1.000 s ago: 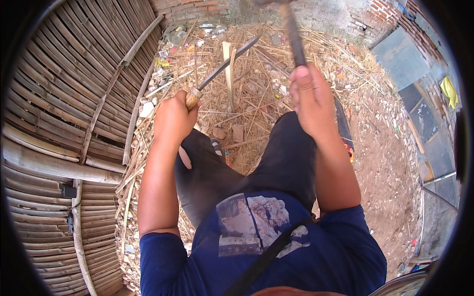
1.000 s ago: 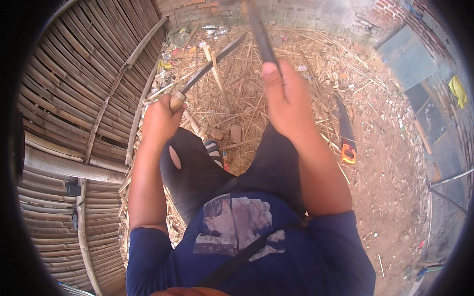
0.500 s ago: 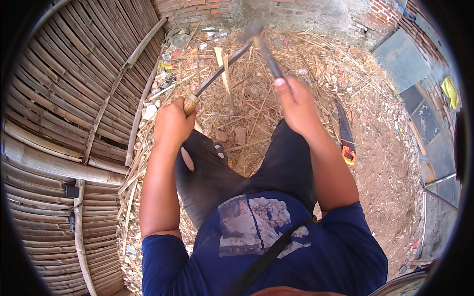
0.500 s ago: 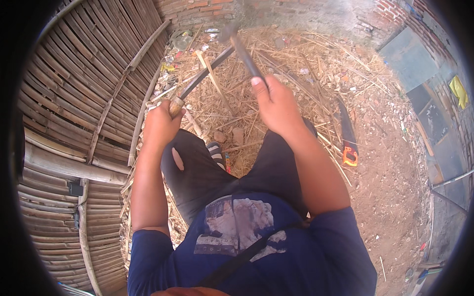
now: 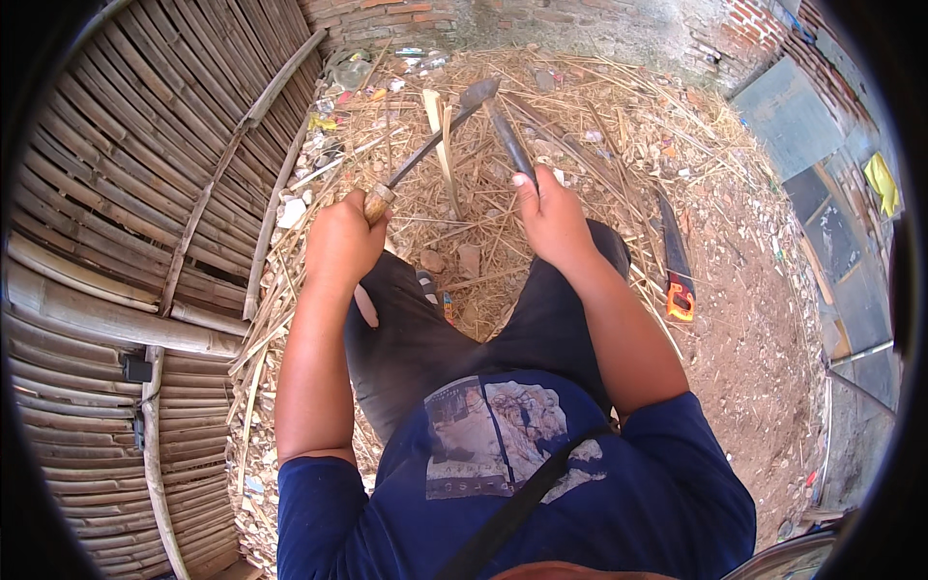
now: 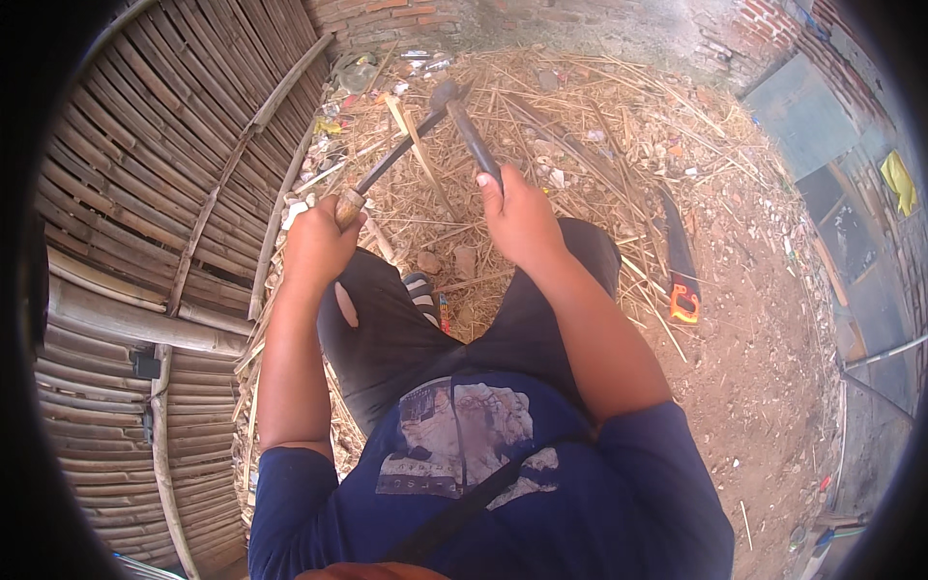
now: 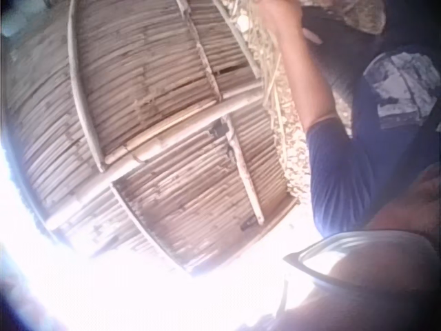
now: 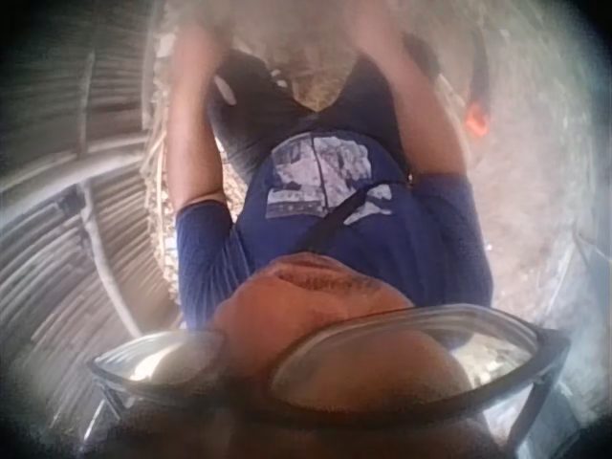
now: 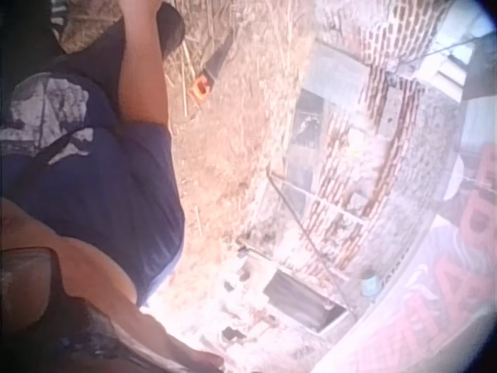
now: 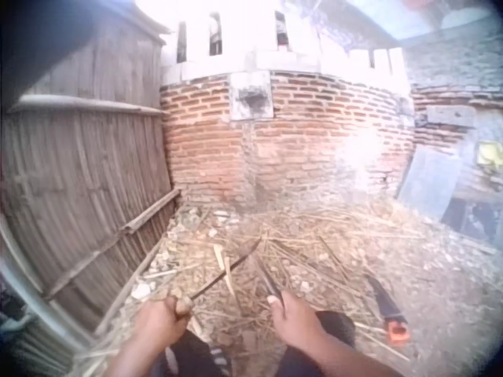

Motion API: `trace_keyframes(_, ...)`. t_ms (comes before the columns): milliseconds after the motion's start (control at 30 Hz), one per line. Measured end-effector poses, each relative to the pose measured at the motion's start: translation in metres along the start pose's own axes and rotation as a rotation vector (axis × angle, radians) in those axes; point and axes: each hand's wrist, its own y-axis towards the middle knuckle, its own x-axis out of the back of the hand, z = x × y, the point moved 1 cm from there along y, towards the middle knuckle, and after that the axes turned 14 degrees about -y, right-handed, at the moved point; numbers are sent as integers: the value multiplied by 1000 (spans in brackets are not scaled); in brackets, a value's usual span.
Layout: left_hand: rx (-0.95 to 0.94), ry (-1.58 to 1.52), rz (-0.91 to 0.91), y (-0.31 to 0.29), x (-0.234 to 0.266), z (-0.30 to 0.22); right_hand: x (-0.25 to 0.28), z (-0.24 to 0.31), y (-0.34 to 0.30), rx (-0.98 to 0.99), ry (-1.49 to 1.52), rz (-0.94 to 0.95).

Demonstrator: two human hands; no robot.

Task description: The person sharpens the ends of bamboo strips using a knife.

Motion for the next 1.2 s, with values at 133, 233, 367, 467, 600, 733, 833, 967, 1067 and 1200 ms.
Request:
trace_keyframes(133, 3, -9, -10, -4, 1, 3, 25, 9, 5, -1, 151, 21)
trace_keyframes(233, -7, -10, -11, -7, -5, 4, 59, 27, -6, 25, 273, -120)
trace_keyframes(367, 8, -28, 2, -6, -8, -1, 69, 20, -7, 131, 413, -282)
trace_keyframes(467, 24, -45, 15, -5, -9, -8, 42, 6, -9, 85, 241, -304)
trace_keyframes(600, 0, -21, -14, -7, -7, -5, -13, -23, -3, 59, 14, -115)
trace_keyframes(733, 13, -16, -16, -4, -9, 8, 0, -19, -3, 10, 126, -57)
trace_keyframes(833, 33, -9, -10, -6, -8, 8, 22, -10, -4, -24, 266, -48)
trace_keyframes(967, -5, -51, -27, -7, -7, 6, 60, 8, -6, 77, 372, -156)
trace_keyframes(1067, 46, -28, 16, -2, -5, -1, 60, 10, -10, 113, 326, -225)
trace_keyframes(1200, 27, 2, 48, -1, -7, -4, 14, -16, -6, 39, 122, -131)
